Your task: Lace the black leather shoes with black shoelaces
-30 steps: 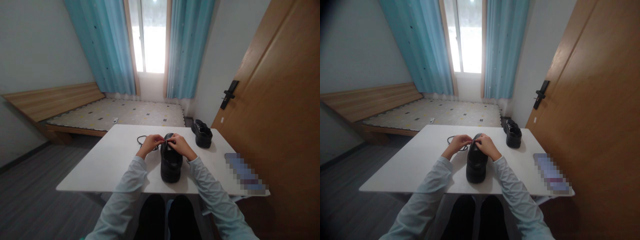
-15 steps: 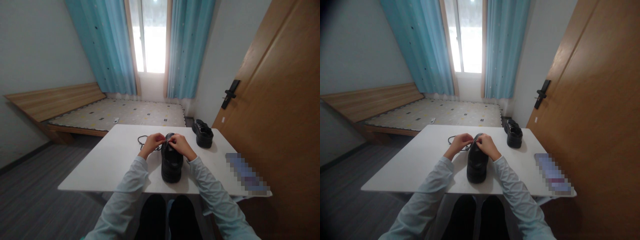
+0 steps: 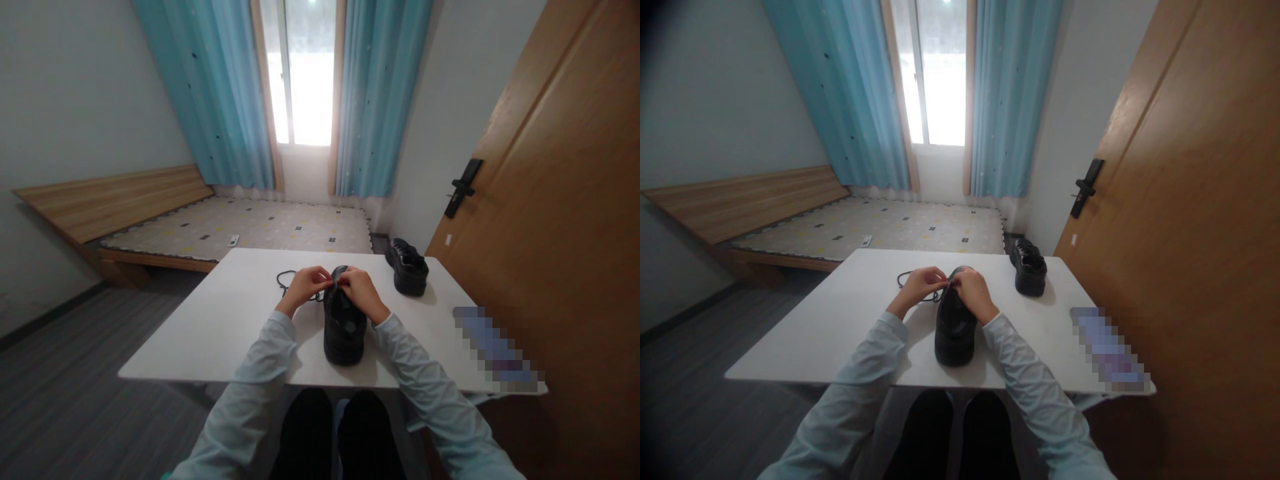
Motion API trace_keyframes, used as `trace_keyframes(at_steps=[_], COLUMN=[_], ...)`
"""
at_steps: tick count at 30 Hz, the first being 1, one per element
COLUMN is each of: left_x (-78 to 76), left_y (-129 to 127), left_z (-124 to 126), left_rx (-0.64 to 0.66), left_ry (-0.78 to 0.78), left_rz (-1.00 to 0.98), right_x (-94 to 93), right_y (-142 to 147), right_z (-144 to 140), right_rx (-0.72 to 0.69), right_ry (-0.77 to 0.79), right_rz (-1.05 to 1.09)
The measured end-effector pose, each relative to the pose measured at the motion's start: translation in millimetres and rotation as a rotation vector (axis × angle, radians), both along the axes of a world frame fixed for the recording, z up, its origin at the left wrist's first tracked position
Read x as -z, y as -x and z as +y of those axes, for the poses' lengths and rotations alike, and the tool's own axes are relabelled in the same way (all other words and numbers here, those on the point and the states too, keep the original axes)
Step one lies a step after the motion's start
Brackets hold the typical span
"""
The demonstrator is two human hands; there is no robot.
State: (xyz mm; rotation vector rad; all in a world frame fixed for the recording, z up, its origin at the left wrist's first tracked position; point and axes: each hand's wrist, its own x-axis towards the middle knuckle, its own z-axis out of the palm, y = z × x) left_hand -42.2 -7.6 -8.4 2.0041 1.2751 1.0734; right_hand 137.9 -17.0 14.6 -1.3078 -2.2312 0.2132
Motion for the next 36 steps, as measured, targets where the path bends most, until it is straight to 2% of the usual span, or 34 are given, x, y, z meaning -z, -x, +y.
trace_keyframes(at_steps=[6, 11, 15, 19, 29, 36], left_x=[2.9, 6.9, 6.2, 2.4, -10.1, -14.1], left_y=[-2, 0, 0, -3, -15, -32], left_z=[3, 6, 5, 1, -11, -17], left_rx=[0.076, 0.105, 0.042, 0.055, 0.077, 0.149], left_ry=[0.007, -0.003, -0.102, -0.154, -0.187, -0.103], left_rz=[-0.064, -0.044, 0.065, 0.066, 0.006, -0.131], right_x=[3.0, 3.0, 1.2, -1.1, -4.5, -8.7], right_y=[3, -1, -13, -22, -41, -39], right_z=[-4, -1, 4, 6, 11, 3], right_rx=[0.039, 0.105, 0.137, 0.116, 0.06, -0.019], right_ry=[-0.054, -0.079, 0.001, 0.1, 0.139, 0.12], right_rz=[0.053, 0.243, 0.457, 0.596, 0.646, 0.543])
